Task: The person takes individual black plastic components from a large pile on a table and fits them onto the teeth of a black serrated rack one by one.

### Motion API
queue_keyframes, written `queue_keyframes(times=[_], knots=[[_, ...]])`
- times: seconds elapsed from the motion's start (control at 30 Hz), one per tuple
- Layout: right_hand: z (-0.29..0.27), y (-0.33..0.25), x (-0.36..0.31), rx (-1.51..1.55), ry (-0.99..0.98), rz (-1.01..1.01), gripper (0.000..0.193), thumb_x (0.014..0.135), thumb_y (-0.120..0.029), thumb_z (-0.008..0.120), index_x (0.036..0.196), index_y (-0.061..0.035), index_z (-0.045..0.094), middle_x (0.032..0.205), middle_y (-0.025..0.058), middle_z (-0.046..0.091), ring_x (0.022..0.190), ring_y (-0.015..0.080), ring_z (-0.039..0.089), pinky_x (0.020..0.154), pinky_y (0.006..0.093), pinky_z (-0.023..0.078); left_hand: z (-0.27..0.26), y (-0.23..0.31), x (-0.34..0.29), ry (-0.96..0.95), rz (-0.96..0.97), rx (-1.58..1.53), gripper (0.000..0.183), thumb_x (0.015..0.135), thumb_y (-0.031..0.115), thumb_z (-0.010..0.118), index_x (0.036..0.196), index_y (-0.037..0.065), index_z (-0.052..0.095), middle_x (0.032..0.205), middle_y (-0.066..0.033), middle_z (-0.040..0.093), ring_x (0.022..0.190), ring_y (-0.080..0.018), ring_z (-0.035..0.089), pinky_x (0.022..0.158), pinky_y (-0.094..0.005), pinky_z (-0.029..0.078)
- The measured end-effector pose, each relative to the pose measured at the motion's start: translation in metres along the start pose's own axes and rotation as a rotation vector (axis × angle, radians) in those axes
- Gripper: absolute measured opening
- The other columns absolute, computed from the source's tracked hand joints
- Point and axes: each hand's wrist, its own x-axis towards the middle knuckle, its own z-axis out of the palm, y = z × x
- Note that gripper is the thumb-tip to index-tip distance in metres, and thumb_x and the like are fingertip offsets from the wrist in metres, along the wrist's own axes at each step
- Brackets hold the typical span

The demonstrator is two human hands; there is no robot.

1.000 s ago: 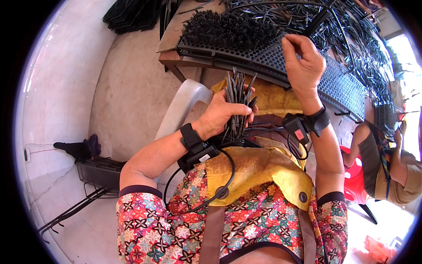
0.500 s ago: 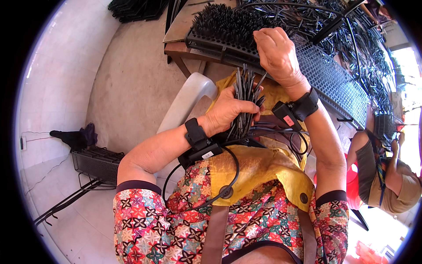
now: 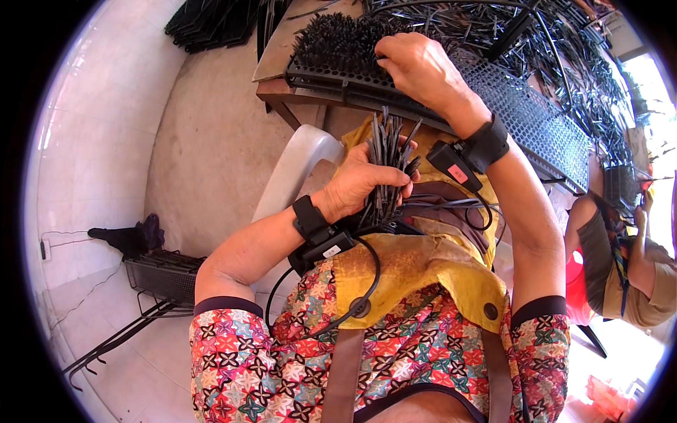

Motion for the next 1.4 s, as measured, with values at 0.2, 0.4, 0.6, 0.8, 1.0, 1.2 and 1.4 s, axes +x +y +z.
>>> queue_keyframes(times=[0.2, 0.4, 0.6, 0.8, 1.0, 1.2, 1.4], knots=[[-0.043, -0.038, -0.040, 0.348, -0.106, 0.564, 0.028, 0.074, -0.014, 0.072, 0.096, 0.0017, 0.062, 0.072, 0.0122, 0.064, 0.065, 0.0206, 0.063, 0.058, 0.0314, 0.050, 0.000, -0.003, 0.002, -0.001, 0.015, -0.003, 0.048, 0.073, -0.003, 0.064, 0.118, 0.003, 0.048, 0.088, -0.0152, 0.063, 0.069, -0.0206, 0.063, 0.058, -0.0310, 0.053], [-0.051, -0.052, -0.074, 0.704, -0.128, 0.892, 0.012, 0.077, -0.005, 0.068, 0.087, 0.0015, 0.064, 0.067, 0.0034, 0.062, 0.059, 0.0063, 0.056, 0.053, 0.0223, 0.045, 0.003, -0.003, 0.001, 0.011, 0.046, -0.015, 0.050, 0.072, -0.004, 0.064, 0.119, 0.002, 0.048, 0.085, -0.0147, 0.064, 0.066, -0.0194, 0.064, 0.056, -0.0294, 0.054], [-0.066, -0.068, -0.090, 0.290, 0.241, 0.687, 0.007, 0.076, 0.001, 0.066, 0.083, -0.0004, 0.063, 0.073, 0.0073, 0.064, 0.065, 0.0147, 0.062, 0.060, 0.0249, 0.049, -0.004, -0.002, 0.005, 0.013, 0.069, -0.026, 0.051, 0.076, -0.003, 0.060, 0.123, 0.004, 0.043, 0.091, -0.0147, 0.061, 0.074, -0.0209, 0.062, 0.060, -0.0322, 0.052], [-0.059, -0.088, -0.118, 0.374, 0.027, 0.577, 0.008, 0.072, 0.005, 0.063, 0.077, 0.0016, 0.059, 0.077, 0.0109, 0.062, 0.072, 0.0223, 0.063, 0.064, 0.0292, 0.050, -0.005, -0.003, 0.006, 0.122, 0.054, -0.079, 0.048, 0.077, -0.001, 0.060, 0.122, 0.007, 0.045, 0.094, -0.0135, 0.061, 0.075, -0.0212, 0.062, 0.062, -0.0337, 0.053], [-0.047, -0.093, -0.123, 0.570, -0.175, 0.954, 0.008, 0.071, 0.002, 0.065, 0.078, 0.0026, 0.060, 0.070, 0.0084, 0.060, 0.059, 0.0127, 0.058, 0.055, 0.0269, 0.047, -0.004, -0.003, 0.005, 0.156, 0.052, -0.058, 0.047, 0.077, -0.001, 0.060, 0.121, 0.008, 0.046, 0.095, -0.0120, 0.061, 0.076, -0.0203, 0.062, 0.062, -0.0340, 0.053], [-0.033, -0.090, -0.139, 0.505, 0.042, 0.930, 0.006, 0.073, -0.001, 0.065, 0.079, -0.0001, 0.062, 0.068, 0.0078, 0.060, 0.061, 0.0127, 0.059, 0.056, 0.0273, 0.046, -0.002, -0.003, 0.006, 0.119, 0.050, -0.042, 0.050, 0.076, -0.002, 0.060, 0.123, 0.006, 0.045, 0.100, -0.0131, 0.061, 0.077, -0.0203, 0.062, 0.064, -0.0327, 0.054], [-0.049, -0.096, -0.123, 0.762, -0.244, 0.928, 0.008, 0.077, -0.003, 0.066, 0.076, 0.0025, 0.060, 0.068, 0.0063, 0.060, 0.062, 0.0074, 0.056, 0.055, 0.0236, 0.045, -0.004, -0.002, 0.005, 0.044, 0.058, -0.049, 0.047, 0.074, -0.004, 0.062, 0.119, 0.005, 0.049, 0.098, -0.0125, 0.063, 0.071, -0.0195, 0.064, 0.061, -0.0306, 0.054]])
